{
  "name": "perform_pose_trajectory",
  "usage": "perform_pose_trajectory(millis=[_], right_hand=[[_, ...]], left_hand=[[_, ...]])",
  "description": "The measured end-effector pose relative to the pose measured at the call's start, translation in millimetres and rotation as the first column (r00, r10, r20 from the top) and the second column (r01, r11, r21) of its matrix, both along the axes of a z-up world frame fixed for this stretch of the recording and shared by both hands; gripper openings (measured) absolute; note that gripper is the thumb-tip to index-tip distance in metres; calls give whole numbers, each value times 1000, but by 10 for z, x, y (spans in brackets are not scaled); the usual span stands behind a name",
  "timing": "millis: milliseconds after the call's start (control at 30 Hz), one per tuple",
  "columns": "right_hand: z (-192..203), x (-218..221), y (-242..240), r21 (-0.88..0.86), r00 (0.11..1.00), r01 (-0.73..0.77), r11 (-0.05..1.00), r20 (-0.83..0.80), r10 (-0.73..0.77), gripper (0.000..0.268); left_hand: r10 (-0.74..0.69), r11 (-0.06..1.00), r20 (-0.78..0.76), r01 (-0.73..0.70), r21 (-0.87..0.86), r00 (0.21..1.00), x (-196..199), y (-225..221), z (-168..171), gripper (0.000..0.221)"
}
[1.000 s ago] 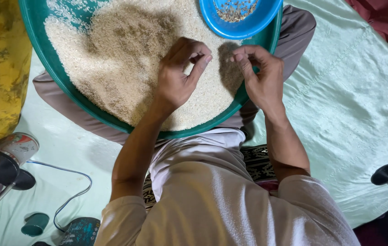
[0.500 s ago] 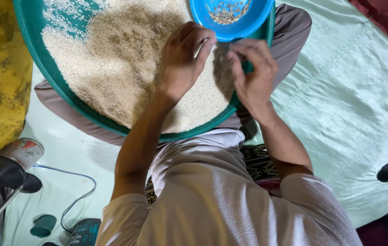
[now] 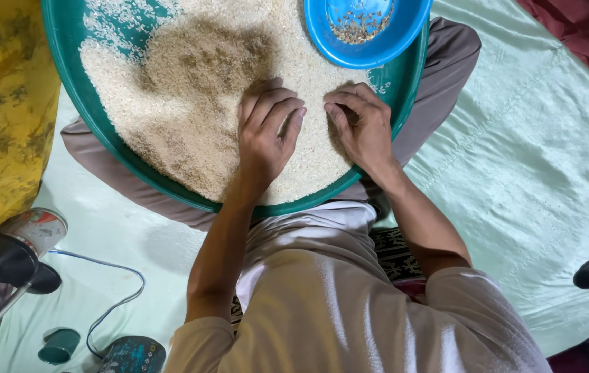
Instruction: The person sorts through a tray of rice by hand, sifting the rice with both hands and picking out individual pieces of debris, then placing the debris into a separate bowl.
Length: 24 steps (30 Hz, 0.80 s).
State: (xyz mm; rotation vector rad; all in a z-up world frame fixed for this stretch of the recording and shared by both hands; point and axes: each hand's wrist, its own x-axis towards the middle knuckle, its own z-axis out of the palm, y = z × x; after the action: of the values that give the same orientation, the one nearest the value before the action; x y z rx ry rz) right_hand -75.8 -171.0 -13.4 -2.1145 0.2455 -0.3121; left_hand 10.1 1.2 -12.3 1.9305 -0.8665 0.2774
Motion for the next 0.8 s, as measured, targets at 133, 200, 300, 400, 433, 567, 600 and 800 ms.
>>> perform_pose_trajectory(millis=[133, 200, 300, 400, 433, 567, 600, 800], right_hand=[[-44, 1, -14, -1, 1000, 1, 1000, 8, -1, 9], [-39, 4, -8, 0, 1000, 9, 1000, 1, -9, 9], [-61, -1, -4, 4, 1000, 14, 1000, -3, -14, 9], [-54, 17, 0, -8, 1000, 9, 1000, 1, -9, 8], [-56, 20, 0, -7, 1000, 8, 1000, 0, -8, 8], [-56, 21, -3, -17, 1000, 2, 1000, -3, -2, 6], [-56, 20, -3, -30, 1000, -4, 1000, -1, 3, 5], [-53, 11, 25, -61, 1000, -26, 998, -8, 26, 6]], left_hand=[[1, 999, 31, -3, 49, 1000, -15, -16, -48, 7], [15, 994, 69, -23, 108, 997, -16, -23, -63, 9], [30, 992, 90, -40, 116, 996, -33, -22, -79, 8], [40, 993, 90, -50, 112, 995, -43, -25, -73, 8], [41, 992, 89, -51, 112, 995, -42, -25, -74, 8], [35, 993, 99, -46, 112, 994, -38, -30, -68, 8], [31, 993, 101, -43, 112, 994, -36, -31, -67, 8], [36, 993, 123, -49, 110, 992, -31, -27, -84, 7]])
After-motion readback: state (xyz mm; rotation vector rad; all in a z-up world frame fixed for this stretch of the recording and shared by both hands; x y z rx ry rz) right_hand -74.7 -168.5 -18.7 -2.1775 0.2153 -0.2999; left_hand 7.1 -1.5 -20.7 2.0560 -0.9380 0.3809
